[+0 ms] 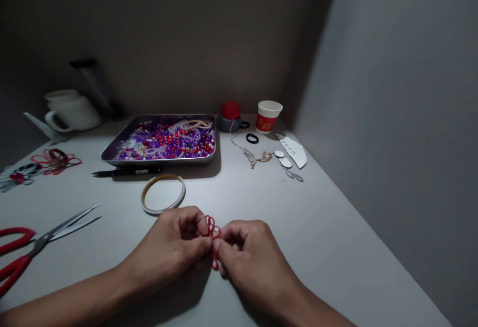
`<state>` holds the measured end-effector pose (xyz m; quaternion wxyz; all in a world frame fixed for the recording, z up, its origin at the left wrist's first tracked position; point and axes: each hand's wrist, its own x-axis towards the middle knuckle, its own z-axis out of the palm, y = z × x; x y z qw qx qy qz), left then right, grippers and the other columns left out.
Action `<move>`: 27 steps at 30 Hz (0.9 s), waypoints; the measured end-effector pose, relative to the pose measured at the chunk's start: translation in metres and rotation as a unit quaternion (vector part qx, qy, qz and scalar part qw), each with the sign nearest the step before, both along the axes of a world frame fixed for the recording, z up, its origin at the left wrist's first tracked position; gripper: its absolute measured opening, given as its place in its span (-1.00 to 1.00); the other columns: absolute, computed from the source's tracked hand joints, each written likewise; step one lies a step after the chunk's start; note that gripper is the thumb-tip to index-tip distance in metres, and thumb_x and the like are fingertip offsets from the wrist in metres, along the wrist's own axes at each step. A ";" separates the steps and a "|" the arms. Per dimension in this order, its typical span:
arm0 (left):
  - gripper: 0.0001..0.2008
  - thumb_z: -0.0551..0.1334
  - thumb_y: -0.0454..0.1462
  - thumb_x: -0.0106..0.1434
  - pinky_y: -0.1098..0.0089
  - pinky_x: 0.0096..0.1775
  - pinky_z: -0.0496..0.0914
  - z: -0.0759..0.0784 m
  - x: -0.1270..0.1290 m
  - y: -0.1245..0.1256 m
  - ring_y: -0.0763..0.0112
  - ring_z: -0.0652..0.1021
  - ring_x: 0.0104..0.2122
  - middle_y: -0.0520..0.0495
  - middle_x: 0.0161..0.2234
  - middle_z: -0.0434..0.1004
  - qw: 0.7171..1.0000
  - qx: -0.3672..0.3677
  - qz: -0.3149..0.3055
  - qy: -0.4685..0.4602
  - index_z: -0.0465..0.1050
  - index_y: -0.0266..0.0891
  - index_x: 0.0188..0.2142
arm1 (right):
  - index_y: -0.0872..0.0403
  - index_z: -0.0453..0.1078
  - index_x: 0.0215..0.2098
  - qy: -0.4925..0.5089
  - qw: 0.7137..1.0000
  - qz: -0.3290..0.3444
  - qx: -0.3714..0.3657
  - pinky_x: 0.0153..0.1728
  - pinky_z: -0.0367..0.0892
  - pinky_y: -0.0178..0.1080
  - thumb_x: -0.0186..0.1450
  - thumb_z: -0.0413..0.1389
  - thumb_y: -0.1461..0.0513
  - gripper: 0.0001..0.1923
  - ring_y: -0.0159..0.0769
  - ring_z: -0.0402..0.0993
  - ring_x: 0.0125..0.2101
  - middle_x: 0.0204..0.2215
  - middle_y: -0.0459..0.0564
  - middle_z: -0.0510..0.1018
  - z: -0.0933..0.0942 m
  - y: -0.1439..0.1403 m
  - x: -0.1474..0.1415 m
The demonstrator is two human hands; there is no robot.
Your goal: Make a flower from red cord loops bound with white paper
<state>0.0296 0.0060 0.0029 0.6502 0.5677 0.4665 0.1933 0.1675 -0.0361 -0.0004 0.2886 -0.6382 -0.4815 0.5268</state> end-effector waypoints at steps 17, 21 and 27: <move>-0.89 0.10 -0.45 -0.03 0.58 -0.67 0.17 -0.001 -0.002 -0.001 0.61 0.32 -0.72 0.07 -0.68 0.39 1.000 0.026 -0.010 0.007 0.20 -0.26 -0.58 | 0.16 0.37 -0.59 0.009 1.000 -0.003 0.000 -0.64 0.10 -0.41 0.13 0.03 0.30 -0.82 -0.48 0.20 -0.68 -0.74 -0.13 0.37 -0.003 0.000 0.000; -0.89 0.12 -0.44 -0.01 0.59 -0.68 0.18 -0.001 -0.001 -0.001 0.61 0.33 -0.72 0.05 -0.67 0.40 1.000 0.011 -0.001 0.010 0.20 -0.26 -0.58 | 0.15 0.37 -0.59 -0.003 1.000 0.004 0.004 -0.64 0.10 -0.41 0.14 0.02 0.30 -0.81 -0.48 0.21 -0.69 -0.74 -0.13 0.38 -0.003 0.000 0.000; -0.88 0.07 -0.48 -0.05 0.59 -0.70 0.15 -0.001 0.000 -0.001 0.60 0.31 -0.74 0.08 -0.70 0.38 1.000 0.018 0.005 0.009 0.22 -0.26 -0.57 | 0.14 0.36 -0.60 -0.007 1.000 -0.005 -0.006 -0.65 0.08 -0.40 0.12 0.03 0.29 -0.83 -0.47 0.19 -0.69 -0.74 -0.13 0.37 -0.003 -0.001 0.000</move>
